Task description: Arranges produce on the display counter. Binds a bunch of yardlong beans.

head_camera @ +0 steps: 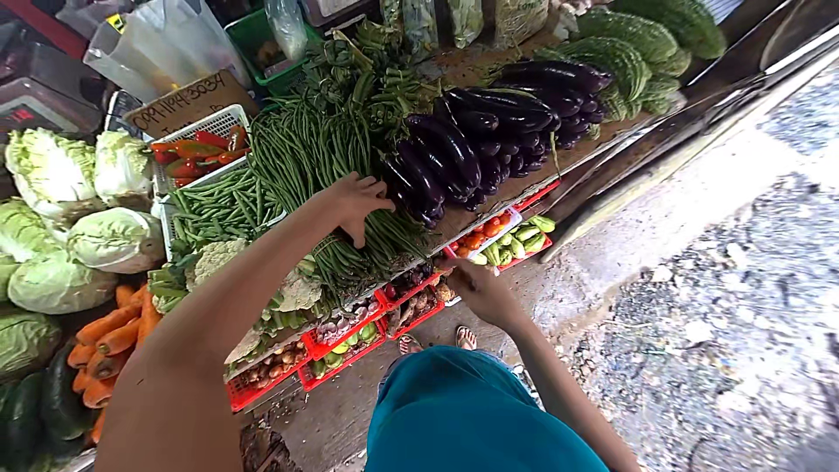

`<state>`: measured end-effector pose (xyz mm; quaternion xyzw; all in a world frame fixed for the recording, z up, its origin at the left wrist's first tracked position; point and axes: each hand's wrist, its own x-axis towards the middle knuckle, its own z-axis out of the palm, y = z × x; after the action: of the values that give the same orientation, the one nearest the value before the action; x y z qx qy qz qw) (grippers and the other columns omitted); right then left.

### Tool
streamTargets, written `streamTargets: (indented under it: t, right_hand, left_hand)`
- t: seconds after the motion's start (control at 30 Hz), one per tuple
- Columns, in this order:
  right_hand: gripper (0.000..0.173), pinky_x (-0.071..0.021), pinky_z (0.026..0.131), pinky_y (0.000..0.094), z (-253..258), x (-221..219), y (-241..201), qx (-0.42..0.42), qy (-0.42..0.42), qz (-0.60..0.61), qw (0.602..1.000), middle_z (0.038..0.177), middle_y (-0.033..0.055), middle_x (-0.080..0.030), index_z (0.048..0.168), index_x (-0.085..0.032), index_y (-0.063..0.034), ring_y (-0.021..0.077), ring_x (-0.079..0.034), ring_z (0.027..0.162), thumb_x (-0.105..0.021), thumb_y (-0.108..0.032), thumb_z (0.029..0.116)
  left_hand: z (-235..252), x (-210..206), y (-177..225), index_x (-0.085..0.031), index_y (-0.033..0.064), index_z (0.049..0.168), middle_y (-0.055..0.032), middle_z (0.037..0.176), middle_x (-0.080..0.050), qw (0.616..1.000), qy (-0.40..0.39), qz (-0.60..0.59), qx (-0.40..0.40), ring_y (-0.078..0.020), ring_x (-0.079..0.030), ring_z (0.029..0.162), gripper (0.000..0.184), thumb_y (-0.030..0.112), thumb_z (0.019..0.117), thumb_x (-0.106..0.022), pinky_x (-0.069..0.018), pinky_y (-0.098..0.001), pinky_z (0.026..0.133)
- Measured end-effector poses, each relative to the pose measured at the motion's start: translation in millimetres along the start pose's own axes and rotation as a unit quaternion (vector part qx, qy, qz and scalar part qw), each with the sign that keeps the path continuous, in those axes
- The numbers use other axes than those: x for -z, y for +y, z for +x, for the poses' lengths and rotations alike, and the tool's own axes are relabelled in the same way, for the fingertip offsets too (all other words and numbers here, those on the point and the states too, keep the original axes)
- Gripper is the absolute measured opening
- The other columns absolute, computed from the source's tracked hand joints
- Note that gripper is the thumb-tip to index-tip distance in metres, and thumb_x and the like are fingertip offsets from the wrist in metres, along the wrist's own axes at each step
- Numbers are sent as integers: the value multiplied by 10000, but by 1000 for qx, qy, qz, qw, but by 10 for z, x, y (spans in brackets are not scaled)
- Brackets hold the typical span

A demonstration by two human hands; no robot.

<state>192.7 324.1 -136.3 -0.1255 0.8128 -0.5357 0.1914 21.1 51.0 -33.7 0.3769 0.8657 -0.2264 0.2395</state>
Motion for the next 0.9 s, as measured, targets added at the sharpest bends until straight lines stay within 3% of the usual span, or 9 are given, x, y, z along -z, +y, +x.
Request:
streamTargets:
  t: [0.07, 0.17, 0.23, 0.33, 0.47, 0.67, 0.77, 0.83, 0.9]
  right_hand:
    - [261, -550, 882, 390, -147, 155, -28, 56, -159, -7, 986, 1036, 155, -717, 1146, -696, 42, 193, -680, 931, -511, -113, 1049]
    - [240, -513, 746, 165, -360, 355, 157, 231, -258, 196, 917, 940, -71, -673, 992, -699, -119, -30, -609, 855, -532, -271, 1072]
    - [213, -487, 688, 130, -449, 424, 197, 217, -204, 228, 927, 919, -96, -665, 999, -683, -133, -56, -590, 800, -538, -268, 1078]
    - [252, -550, 751, 329, -377, 286, 60, 65, 35, -55, 996, 959, 120, -693, 1082, -716, 10, 160, -643, 795, -525, -148, 1039]
    - [294, -570, 825, 296, -116, -39, -6, 16, 99, -76, 992, 1090, 116, -720, 1160, -728, -42, 137, -687, 887, -567, -259, 1044]
    - [198, -578, 886, 290, -5, -266, 37, 208, 178, 113, 955, 1094, 63, -687, 1075, -717, -37, 103, -661, 997, -573, -168, 1040]
    - [164, -517, 1070, 399, -128, -140, 10, 273, 115, 384, 875, 1152, -28, -735, 1090, -741, -216, 140, -661, 1170, -589, -257, 1043]
    - [124, -554, 911, 288, -227, -55, 24, 230, 4, 477, 848, 881, -112, -708, 1035, -736, -256, 30, -674, 874, -615, -270, 1013]
    - [166, -549, 683, 231, -271, 0, 71, 137, -37, 287, 947, 772, -60, -657, 1022, -678, -149, 34, -631, 694, -532, -222, 1046]
  left_hand:
    - [-51, -159, -142, -523, 320, 1482, -108, 1557, -441, 1000, 21, -8, -9, -368, -410, 1424, 950, 453, 642, -945, -339, -613, 1101]
    - [-71, -306, -151, -478, 323, 1524, -120, 1605, -396, 997, 53, -44, -19, -382, -370, 1464, 1013, 425, 633, -949, -247, -635, 1169]
    - [-78, -247, -97, -329, 298, 1615, -163, 1671, -261, 993, 20, -118, -18, -419, -232, 1531, 1108, 407, 690, -930, -82, -668, 1215]
    - [-69, 15, -36, -262, 277, 1639, -154, 1709, -150, 968, -6, -249, -11, -419, -65, 1575, 911, 519, 903, -740, 66, -707, 1198]
    - [110, -79, 192, -730, 185, 1284, -60, 1469, -594, 949, 178, -253, -69, -308, -396, 1489, 589, 582, 1064, -355, -92, -669, 1237]
    - [208, -628, 283, -724, 181, 1279, -28, 1414, -637, 944, 252, -182, -107, -260, -530, 1384, 569, 527, 1083, -317, -245, -595, 1220]
    - [227, -756, 274, -755, 176, 1220, -12, 1357, -679, 919, 324, -197, -108, -246, -576, 1336, 511, 448, 1092, -343, -286, -560, 1211]
    - [225, -758, 276, -762, 153, 1201, -18, 1339, -690, 915, 336, -197, -108, -242, -585, 1326, 513, 409, 1099, -329, -290, -547, 1209]
    - [227, -758, 289, -764, 159, 1199, -18, 1343, -687, 916, 336, -194, -106, -242, -582, 1329, 510, 413, 1098, -333, -288, -553, 1209]
